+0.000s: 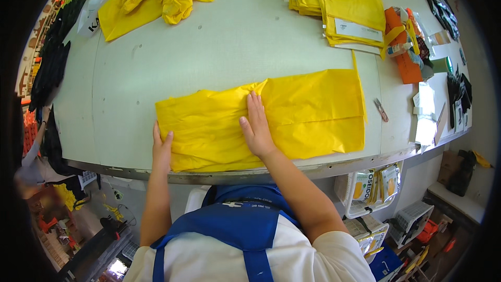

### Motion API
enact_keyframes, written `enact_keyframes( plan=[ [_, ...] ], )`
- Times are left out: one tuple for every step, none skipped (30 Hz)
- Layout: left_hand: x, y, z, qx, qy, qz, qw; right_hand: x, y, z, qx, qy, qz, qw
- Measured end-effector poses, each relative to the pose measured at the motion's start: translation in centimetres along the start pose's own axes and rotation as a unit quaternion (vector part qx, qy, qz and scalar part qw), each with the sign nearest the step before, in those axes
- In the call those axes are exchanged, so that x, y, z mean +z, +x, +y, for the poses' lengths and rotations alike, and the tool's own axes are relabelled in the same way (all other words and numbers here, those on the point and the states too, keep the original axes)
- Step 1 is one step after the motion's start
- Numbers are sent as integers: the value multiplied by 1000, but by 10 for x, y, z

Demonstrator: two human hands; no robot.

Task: The person folds a yellow raincoat on a table. They smooth the fabric, fold the sides inward, and then fold the garment into a compact rectangle.

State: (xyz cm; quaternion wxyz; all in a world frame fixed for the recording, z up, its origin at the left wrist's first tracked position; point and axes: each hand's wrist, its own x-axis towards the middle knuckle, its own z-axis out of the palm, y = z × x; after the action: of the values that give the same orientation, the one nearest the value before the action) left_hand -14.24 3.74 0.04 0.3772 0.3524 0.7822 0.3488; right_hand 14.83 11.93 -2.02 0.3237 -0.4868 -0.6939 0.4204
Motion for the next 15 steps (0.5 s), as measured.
enact_keyframes(
  plan=[
    [-12,0,-1,-77,-135,-67,985,1,-1,0,4,12,-3,1000],
    [-22,-1,1,-152,-266,-130,943,2,-1,-1,6,25,-5,1000],
    [-27,-5,18,-148,-297,-153,931,-2,2,1,6,32,0,999],
    [-34,-15,51,-145,-326,-182,916,-5,4,5,11,75,11,997],
    [-39,-26,87,-146,-353,-209,900,-6,3,8,17,119,20,993],
    [-34,-38,121,-121,-375,-227,891,-7,1,11,20,162,28,986],
    [-20,-54,156,-95,-396,-246,880,-8,2,14,55,287,47,955],
    [5,-68,195,-67,-378,-275,882,-9,4,16,85,409,63,906],
    [37,-83,231,-39,-360,-296,884,-13,5,18,111,526,70,840],
    [71,-95,255,-24,-359,-319,877,-23,4,10,118,655,70,743],
    [106,-102,273,39,-347,-363,864,-33,2,5,128,719,73,679],
    [137,-110,284,20,-298,-384,874,-42,0,1,143,759,73,631],
    [168,-116,288,2,-247,-415,876,-47,-1,2,155,785,83,595],
    [195,-122,281,116,-166,-407,891,-56,-4,3,158,799,99,572],
    [215,-125,266,227,-85,-382,892,-58,-7,2,164,809,108,554]
  ],
)
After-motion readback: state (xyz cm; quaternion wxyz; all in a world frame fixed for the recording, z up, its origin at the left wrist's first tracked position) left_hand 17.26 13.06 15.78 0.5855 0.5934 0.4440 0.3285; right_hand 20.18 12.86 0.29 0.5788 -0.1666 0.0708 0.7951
